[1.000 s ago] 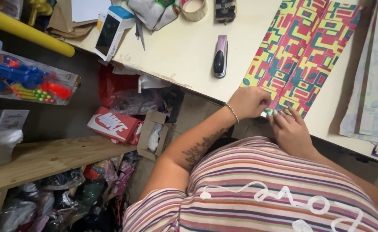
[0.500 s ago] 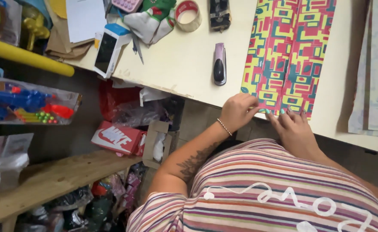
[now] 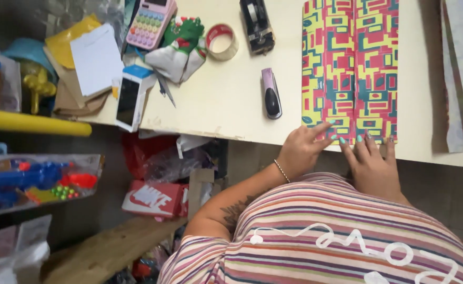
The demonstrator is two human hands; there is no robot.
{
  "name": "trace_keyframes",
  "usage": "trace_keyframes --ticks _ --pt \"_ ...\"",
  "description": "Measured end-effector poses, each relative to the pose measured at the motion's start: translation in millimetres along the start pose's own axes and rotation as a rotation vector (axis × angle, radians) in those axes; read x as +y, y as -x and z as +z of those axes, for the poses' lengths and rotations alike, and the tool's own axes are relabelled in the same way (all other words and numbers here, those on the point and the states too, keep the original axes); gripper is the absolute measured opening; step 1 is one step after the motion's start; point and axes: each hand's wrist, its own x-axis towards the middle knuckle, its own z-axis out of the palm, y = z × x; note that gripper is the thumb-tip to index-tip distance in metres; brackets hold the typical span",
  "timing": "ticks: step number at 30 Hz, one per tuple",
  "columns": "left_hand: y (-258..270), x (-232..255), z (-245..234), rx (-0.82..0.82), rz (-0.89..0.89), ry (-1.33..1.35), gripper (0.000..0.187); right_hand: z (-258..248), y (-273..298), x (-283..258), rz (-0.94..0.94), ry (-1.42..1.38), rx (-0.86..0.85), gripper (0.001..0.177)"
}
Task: The person folds a sheet of colorful patterned wrapping paper on a white table. They use a handheld tape dispenser to secure the folded edges of the paper. The person then folds the paper again and applies more tape to seal the package.
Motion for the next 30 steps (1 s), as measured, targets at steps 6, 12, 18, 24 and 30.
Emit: trace_keyframes --ticks 6,12,18,24,30 --pt "2 7 -36 0.014 0.061 -0.332 0.042 2 3 -22 0.141 -0.115 0.014 0.068" --pt "28 -19 -51 -0.078 0.013 -0.35 0.041 -14 1 -21 0.204 -0.385 -0.093 0.097" --pt "33 -7 -71 -0.046 -0.047 -0.414 0.036 2 6 -23 0.188 -0.293 -0.019 0.079" --pt "21 3 -44 -0.142 0.329 -0.444 0.041 -14 -12 -27 0.144 0.023 0.155 0.052" --pt "34 -10 -15 -0.258 0.214 -0.242 0.044 -20 -13 -17 0.127 0.064 0.169 0.05"
